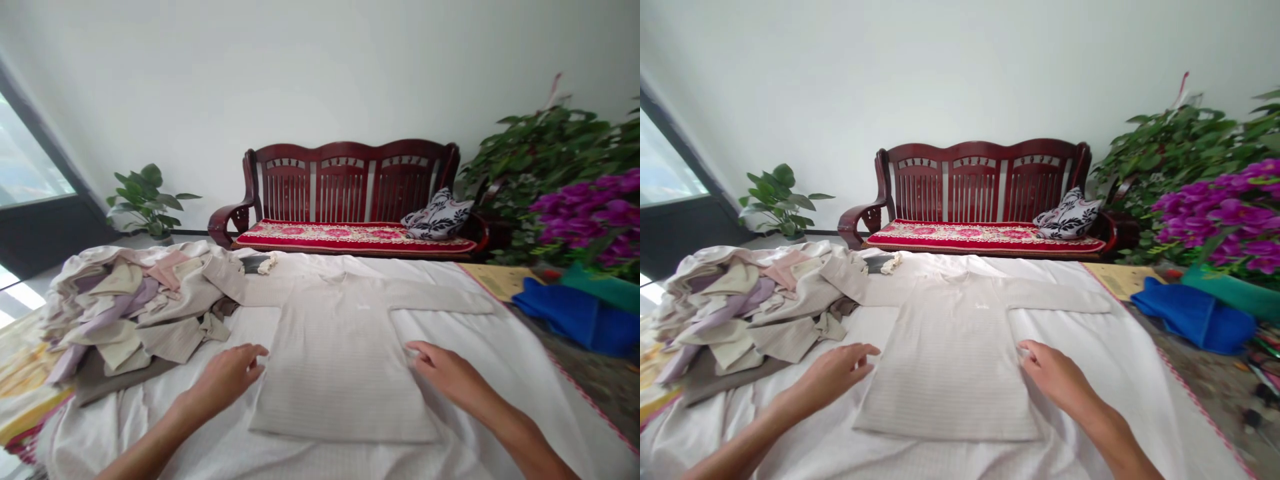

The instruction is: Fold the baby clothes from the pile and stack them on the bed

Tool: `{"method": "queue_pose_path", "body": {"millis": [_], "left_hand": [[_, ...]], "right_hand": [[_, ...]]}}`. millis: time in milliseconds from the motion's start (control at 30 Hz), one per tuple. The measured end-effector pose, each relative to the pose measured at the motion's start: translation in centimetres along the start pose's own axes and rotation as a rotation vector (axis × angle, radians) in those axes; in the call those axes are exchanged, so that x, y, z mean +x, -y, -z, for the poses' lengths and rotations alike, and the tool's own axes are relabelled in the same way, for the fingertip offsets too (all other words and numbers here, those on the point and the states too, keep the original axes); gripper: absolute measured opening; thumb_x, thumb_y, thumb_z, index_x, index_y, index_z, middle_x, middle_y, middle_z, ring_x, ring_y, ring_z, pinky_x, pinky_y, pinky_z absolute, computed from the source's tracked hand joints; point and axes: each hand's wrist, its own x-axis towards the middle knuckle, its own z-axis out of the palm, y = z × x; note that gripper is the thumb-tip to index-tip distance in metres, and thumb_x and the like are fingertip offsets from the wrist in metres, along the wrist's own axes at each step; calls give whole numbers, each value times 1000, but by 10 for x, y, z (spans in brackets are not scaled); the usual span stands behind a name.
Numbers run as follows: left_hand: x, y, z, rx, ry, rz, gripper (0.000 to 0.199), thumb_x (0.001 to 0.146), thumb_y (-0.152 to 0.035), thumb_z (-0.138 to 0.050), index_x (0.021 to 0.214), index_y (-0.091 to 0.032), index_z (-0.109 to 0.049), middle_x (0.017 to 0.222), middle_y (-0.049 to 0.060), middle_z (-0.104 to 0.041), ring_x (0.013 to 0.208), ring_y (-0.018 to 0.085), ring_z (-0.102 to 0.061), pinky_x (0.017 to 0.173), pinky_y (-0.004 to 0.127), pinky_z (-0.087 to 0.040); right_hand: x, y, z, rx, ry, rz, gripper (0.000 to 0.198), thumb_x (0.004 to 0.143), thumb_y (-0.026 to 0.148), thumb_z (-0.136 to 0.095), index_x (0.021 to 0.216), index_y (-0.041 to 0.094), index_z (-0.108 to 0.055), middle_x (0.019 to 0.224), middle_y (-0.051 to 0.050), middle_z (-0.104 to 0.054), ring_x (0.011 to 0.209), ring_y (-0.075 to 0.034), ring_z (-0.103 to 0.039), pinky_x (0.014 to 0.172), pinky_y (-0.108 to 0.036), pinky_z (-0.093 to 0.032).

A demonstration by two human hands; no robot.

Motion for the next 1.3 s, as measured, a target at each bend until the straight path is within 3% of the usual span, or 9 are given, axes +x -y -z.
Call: {"method": "queue_pose_path", "body": {"millis": [100,233,400,567,700,800,933,1100,1300], "left_hand": [[42,-29,15,86,-89,-60,31,92,-26,-46,111,-25,-70,107,5,-72,99,21,-67,85,30,-46],[127,-63,8,83,-145,-27,33,91,-20,-46,115,-22,-69,117,7,-70,110,21,-64,94,29,-45],[219,-69,-5,86,-233,83,40,92,-11,-38,117,-18,-68,120,11,-67,112,20,-62,96,29,-43],[271,-59,-8,105,-264,164,35,94,-32,-44,107,-13,-71,117,18,-66,115,32,-58,97,40,-42],[294,-51,-10,64,-246,144,27,83,-37,-59,99,-18,-70,117,14,-66,116,33,-56,94,39,-43],[302,-43,-11,-4,-230,90,15,80,-28,-60,91,-21,-68,101,7,-71,101,26,-62,83,32,-44],[301,-37,-14,-99,-249,33,17,82,-23,-56,98,-21,-61,90,-1,-70,84,15,-63,71,24,-43],[297,-37,-31,-121,-392,-45,30,87,-12,-49,114,-22,-54,99,-1,-64,90,13,-61,78,23,-43],[296,-43,-44,134,-510,-63,35,92,-14,-48,125,-21,-57,114,8,-63,107,24,-57,93,36,-43]], "right_hand": [[35,31,6,-44,-45,187,43,90,33,-43,125,20,-65,127,-10,-67,117,-24,-61,101,-34,-44],[100,65,-6,-186,-93,283,44,93,25,-39,130,14,-61,136,-14,-60,127,-24,-54,108,-35,-37],[182,67,-15,-282,-115,123,42,95,18,-36,127,19,-63,126,-9,-67,116,-21,-59,97,-28,-40],[242,56,-17,-314,-168,91,37,96,20,-38,113,24,-71,112,-7,-72,106,-20,-61,89,-27,-39],[266,53,-25,-321,-155,106,34,96,28,-41,93,24,-75,103,-6,-73,98,-21,-60,83,-29,-38],[272,52,-32,-307,-127,134,23,90,33,-53,85,24,-74,98,-3,-73,97,-22,-58,79,-29,-37],[273,52,-38,-276,-118,178,12,82,33,-64,85,24,-71,97,0,-72,98,-20,-58,78,-28,-34],[269,50,-46,-254,-170,156,16,92,34,-54,100,24,-64,94,0,-72,88,-17,-62,71,-28,-33],[265,47,-50,-307,-240,135,16,95,33,-53,99,21,-62,100,-6,-70,98,-22,-61,82,-33,-37]]}}
